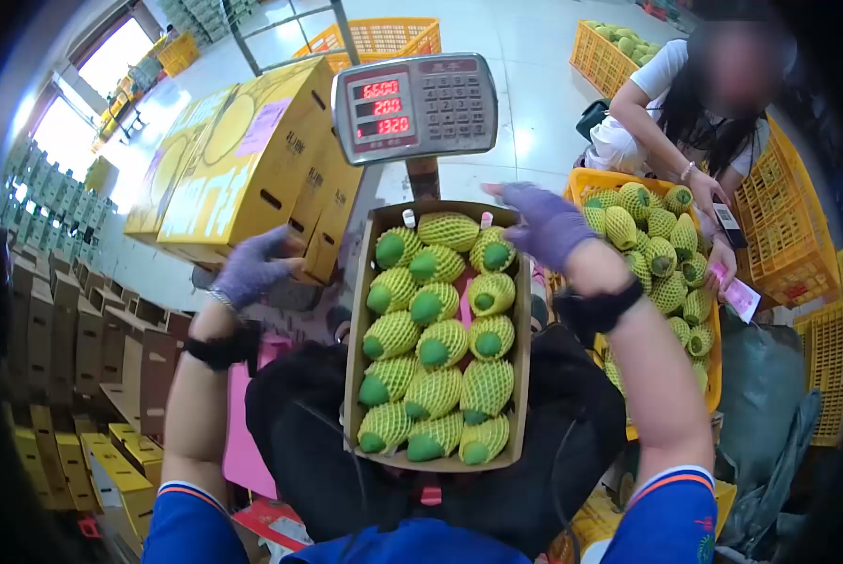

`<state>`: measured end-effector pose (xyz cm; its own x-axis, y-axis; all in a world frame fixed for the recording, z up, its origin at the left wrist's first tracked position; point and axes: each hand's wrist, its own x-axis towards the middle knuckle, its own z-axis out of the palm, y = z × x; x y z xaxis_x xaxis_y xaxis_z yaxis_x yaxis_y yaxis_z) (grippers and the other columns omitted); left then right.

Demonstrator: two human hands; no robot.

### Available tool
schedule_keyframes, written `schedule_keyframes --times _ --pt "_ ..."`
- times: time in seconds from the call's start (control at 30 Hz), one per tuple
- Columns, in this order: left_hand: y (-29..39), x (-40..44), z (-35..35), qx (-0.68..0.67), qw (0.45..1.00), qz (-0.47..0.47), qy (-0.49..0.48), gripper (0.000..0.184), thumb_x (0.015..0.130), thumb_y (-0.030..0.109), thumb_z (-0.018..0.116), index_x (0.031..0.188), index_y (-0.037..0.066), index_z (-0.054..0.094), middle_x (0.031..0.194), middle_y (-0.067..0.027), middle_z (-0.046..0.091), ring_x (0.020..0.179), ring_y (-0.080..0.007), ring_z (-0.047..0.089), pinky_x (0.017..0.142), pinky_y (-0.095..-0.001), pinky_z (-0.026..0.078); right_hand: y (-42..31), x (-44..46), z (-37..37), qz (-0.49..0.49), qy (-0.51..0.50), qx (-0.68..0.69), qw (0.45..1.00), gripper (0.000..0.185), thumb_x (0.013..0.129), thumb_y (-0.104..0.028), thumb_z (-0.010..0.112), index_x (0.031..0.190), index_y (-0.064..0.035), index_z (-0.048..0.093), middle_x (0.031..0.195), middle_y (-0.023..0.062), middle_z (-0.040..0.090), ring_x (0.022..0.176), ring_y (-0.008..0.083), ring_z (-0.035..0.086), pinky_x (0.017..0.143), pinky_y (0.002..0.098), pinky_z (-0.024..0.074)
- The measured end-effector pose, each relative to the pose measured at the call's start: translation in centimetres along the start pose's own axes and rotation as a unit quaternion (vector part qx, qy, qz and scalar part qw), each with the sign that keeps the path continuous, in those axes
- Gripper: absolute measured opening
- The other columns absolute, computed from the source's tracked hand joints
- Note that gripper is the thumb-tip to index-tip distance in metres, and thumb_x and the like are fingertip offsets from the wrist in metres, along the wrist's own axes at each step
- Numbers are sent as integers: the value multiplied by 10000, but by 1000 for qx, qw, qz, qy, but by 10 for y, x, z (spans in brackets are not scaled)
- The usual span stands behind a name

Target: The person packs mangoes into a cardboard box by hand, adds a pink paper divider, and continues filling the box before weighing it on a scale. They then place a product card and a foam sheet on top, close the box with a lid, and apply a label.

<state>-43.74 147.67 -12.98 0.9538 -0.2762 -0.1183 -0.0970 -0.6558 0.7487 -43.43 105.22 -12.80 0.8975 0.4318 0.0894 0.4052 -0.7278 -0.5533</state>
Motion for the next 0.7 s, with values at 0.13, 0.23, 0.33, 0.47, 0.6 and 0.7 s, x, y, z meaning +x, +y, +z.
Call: schedule_keyframes --times 0.13,0.23,0.33,0.47,0.6,0.7 --pt "-164 -95 -108 -40 980 -192 -18 167 801 156 701 881 12 669 739 -44 646 625 -121 611 556 -270 496 -24 -113 -53 133 18 -28 991 428 792 -72 690 1202 -46 572 973 161 661 863 252 659 764 338 517" --pt "-253 -157 -124 103 903 -414 -47 133 774 149 676 766 17 668 705 -91 687 497 -188 605 475 -323 511 -27 -198 -3 184 5 29 983 374 805 -137 706 1142 -11 605 953 155 675 891 245 669 782 322 524" --pt "-329 -201 -59 -27 900 -434 -23 185 805 208 712 816 37 642 702 -123 668 492 -220 607 437 -371 495 -84 -223 73 255 -83 -62 961 558 813 -353 689 1241 -18 562 1064 235 648 993 383 625 867 417 493" --pt "-388 -213 37 -201 889 -398 109 193 767 137 745 821 48 582 676 -137 637 534 -250 624 436 -393 467 -100 -199 123 425 -157 -99 886 606 854 -367 632 1301 -37 390 985 252 658 948 395 641 829 464 502" --pt "-403 -191 32 122 932 -335 64 389 737 335 764 886 -6 649 770 -196 671 617 -276 668 564 -396 538 -76 -200 136 422 -146 -124 886 490 853 -330 630 1203 -45 440 949 257 660 915 401 647 803 485 506" --pt "-337 -176 24 69 911 -406 13 468 724 405 752 905 -17 666 808 -202 686 704 -303 681 663 -397 548 -74 -199 137 419 -115 -97 895 488 829 -298 658 1191 -37 458 946 259 656 912 412 638 795 491 502"
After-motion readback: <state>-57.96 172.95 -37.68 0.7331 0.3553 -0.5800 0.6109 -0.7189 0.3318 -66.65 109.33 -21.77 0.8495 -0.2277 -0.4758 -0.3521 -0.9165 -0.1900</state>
